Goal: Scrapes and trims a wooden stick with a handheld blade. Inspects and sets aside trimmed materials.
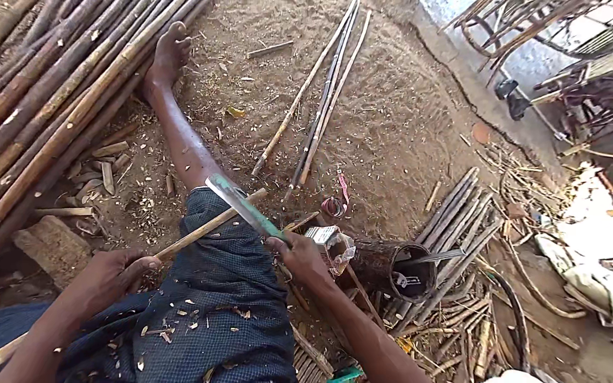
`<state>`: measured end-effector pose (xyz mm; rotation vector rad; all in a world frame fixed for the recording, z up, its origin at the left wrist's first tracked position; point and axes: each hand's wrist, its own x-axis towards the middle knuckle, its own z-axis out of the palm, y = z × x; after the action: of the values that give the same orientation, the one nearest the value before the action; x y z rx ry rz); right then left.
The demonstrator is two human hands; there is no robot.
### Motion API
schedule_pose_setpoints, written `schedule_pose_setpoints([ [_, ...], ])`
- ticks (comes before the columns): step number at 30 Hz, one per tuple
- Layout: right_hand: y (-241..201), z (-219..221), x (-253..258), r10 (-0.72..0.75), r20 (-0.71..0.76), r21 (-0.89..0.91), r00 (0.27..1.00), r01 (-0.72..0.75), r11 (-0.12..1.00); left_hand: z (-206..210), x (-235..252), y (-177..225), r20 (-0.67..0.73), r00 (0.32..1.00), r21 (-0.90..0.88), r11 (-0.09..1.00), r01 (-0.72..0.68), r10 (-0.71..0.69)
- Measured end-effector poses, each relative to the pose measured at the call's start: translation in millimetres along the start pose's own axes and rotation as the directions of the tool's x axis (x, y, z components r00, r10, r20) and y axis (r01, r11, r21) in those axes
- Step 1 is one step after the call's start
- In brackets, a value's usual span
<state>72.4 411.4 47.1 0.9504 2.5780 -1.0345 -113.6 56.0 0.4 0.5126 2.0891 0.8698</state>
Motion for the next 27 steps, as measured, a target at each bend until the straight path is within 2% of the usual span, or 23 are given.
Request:
schedule_pose_setpoints([
  [4, 6, -13, 24, 0.142, -0.159, 0.234, 0.977, -0.102, 0.967, 7, -8, -5, -0.127, 0.989, 0.167, 0.985, -0.052, 0.073],
  [7, 1, 1, 20, 0.06, 0.03, 0.046, 0.998, -0.062, 0.997, 6, -5, -1, -0.119, 0.989, 0.192, 0.98, -0.061, 0.085],
  [8, 0, 1, 19, 0.037, 0.046, 0.011, 0.998, -0.037, 0.999, 5, -4, 0, -0.114, 0.99, 0.199, 0.978, -0.059, 0.083],
  [9, 1, -3, 20, 0.04, 0.011, 0.054, 0.999, -0.04, 0.998, 4, -4, -1, -0.109, 0.991, 0.2, 0.979, -0.05, 0.073],
  [11, 7, -7, 28, 0.113, -0.14, 0.247, 0.984, -0.075, 0.966, 4, -4, -2, -0.074, 0.997, 0.142, 0.99, -0.024, 0.035],
  [12, 9, -5, 28, 0.14, -0.161, 0.259, 0.977, -0.096, 0.961, 3, -4, -3, -0.043, 0.999, 0.084, 0.996, -0.013, 0.016],
  [13, 7, -2, 25, 0.136, -0.11, 0.197, 0.985, -0.112, 0.974, 1, -3, -3, -0.013, 1.0, 0.031, 0.999, -0.012, 0.012],
  [15, 6, 4, 12, 0.031, -0.024, 0.053, 0.999, -0.03, 0.998, -2, 1, 1, 0.019, 1.0, -0.031, 0.999, -0.014, 0.014],
  [16, 8, 3, 8, 0.007, -0.018, 0.046, 1.0, -0.007, 0.999, -2, 1, 1, 0.02, 1.0, -0.037, 0.999, -0.012, 0.012],
  [19, 12, -9, 15, 0.106, -0.127, 0.267, 0.986, -0.069, 0.961, -2, -2, -2, 0.051, 0.999, -0.068, 0.998, 0.019, -0.015],
  [21, 12, -3, 9, 0.133, -0.052, 0.222, 0.99, -0.119, 0.968, -5, 0, -3, 0.123, 0.992, -0.196, 0.98, 0.024, 0.0],
  [23, 21, 2, 0, 0.072, 0.009, 0.15, 0.997, -0.072, 0.986, -10, 4, 0, 0.179, 0.983, -0.264, 0.964, 0.021, 0.028],
  [27, 13, -6, 17, 0.126, -0.1, 0.284, 0.987, -0.093, 0.954, -8, 2, 6, 0.167, 0.986, -0.266, 0.961, 0.07, -0.025],
])
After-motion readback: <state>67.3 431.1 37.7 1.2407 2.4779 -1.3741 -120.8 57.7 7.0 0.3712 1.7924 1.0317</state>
